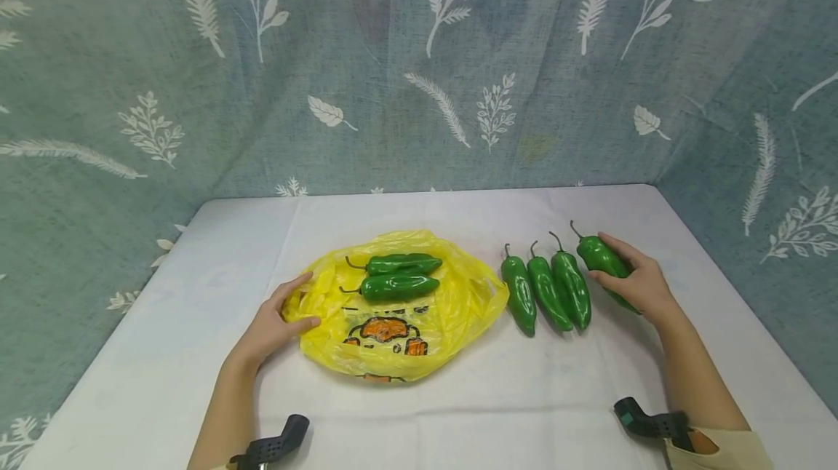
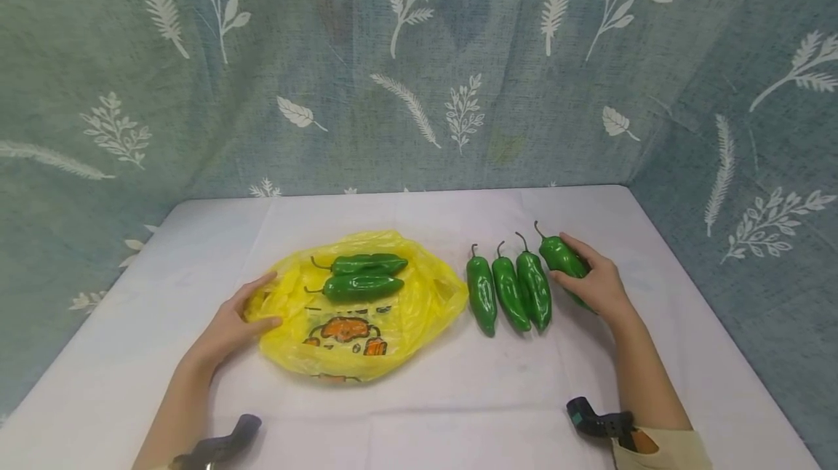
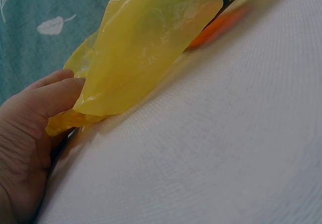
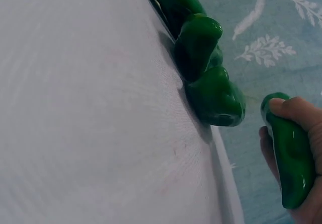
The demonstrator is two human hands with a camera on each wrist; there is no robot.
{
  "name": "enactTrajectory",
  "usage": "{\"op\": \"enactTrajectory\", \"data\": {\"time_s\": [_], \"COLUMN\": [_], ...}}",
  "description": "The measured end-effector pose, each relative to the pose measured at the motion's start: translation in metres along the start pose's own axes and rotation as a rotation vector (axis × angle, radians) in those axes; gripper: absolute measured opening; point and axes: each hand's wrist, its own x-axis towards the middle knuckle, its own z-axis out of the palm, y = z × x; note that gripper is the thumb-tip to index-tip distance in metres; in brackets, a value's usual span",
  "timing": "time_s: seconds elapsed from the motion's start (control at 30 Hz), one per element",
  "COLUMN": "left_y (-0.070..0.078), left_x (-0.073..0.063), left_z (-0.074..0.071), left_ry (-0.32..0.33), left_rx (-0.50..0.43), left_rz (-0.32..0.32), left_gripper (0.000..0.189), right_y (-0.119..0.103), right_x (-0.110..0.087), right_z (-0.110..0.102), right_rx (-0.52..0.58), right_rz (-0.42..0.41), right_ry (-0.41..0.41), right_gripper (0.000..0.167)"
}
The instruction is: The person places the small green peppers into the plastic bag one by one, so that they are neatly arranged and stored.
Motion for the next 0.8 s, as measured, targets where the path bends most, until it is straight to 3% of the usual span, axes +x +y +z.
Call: {"op": "enactTrajectory", "data": {"time_s": [0.37, 0.8], "left_y": [0.000, -0.003], "left_x": [0.001, 0.002], "left_z": [0.001, 0.002], "left_ry": [-0.003, -0.008], "left_rx": [-0.009, 0.002], "left_rz": [0.010, -0.007], "left_gripper": [0.086, 0.087], "right_y": [-0.019, -0.041], "right_x": [-0.002, -0.003], "right_z": [0.009, 0.026], "right_rx": [0.006, 0.001], "right_rz": [-0.156, -0.189], "right_ry": [-0.003, -0.054], "right_gripper": [0.065, 0.068]}}
